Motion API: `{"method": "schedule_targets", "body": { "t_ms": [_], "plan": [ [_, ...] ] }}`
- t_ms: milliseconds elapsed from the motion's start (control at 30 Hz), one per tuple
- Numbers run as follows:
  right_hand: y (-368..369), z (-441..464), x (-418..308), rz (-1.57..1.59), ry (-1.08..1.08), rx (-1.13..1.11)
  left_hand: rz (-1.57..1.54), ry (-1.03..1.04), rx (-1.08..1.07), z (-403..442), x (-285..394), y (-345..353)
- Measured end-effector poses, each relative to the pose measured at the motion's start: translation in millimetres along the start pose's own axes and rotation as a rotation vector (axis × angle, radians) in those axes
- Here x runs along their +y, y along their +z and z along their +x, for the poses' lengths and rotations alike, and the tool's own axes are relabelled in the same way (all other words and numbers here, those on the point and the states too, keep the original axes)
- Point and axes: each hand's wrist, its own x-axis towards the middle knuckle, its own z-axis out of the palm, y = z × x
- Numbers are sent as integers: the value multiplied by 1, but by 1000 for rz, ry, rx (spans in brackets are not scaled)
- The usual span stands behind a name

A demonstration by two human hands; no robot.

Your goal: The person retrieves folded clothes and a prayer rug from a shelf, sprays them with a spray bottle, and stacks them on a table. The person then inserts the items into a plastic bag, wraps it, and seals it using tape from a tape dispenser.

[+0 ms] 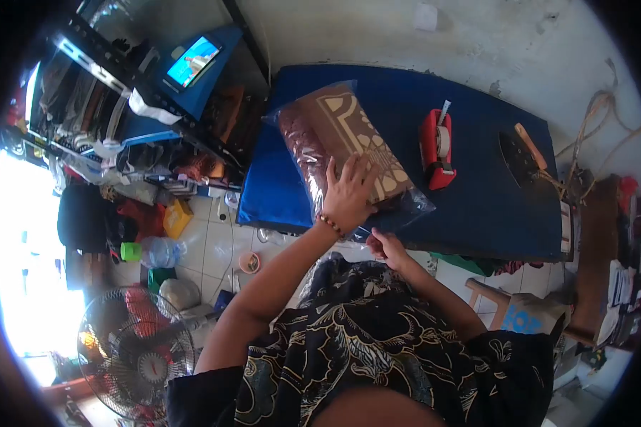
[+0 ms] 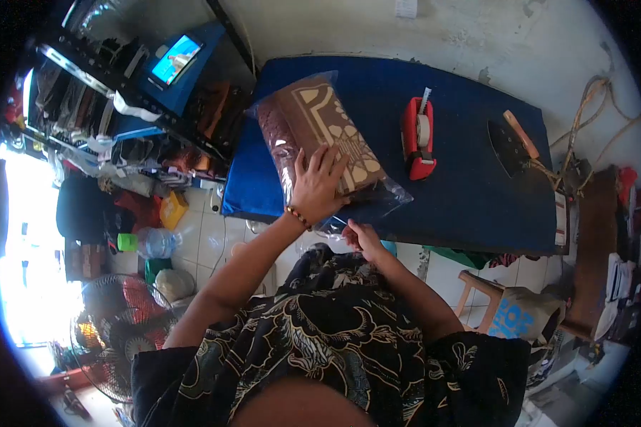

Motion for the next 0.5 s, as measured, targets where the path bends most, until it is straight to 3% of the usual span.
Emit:
{"method": "schedule_targets", "body": {
  "t_ms": [67,200,233,333,433,500],
  "plan": [
    [32,-26,-29,-18,-125,-21,138,31,-14,-5,0,21],
    [48,-35,-39,-557,-298,161,256,63,0,-3,5,39],
    [50,-38,-40,-1018,-632,262,276,81,13,-3,6,37],
    [40,-54,-55,-1678,-1314,606,270,82,1,-6,7,31],
    [20,-37,-52,-2001,-1244,611,180,63,-19,-6,8,27],
    [19,-31,-53,-1858,-1519,535,245,73,1,-7,6,31]
  ]
}}
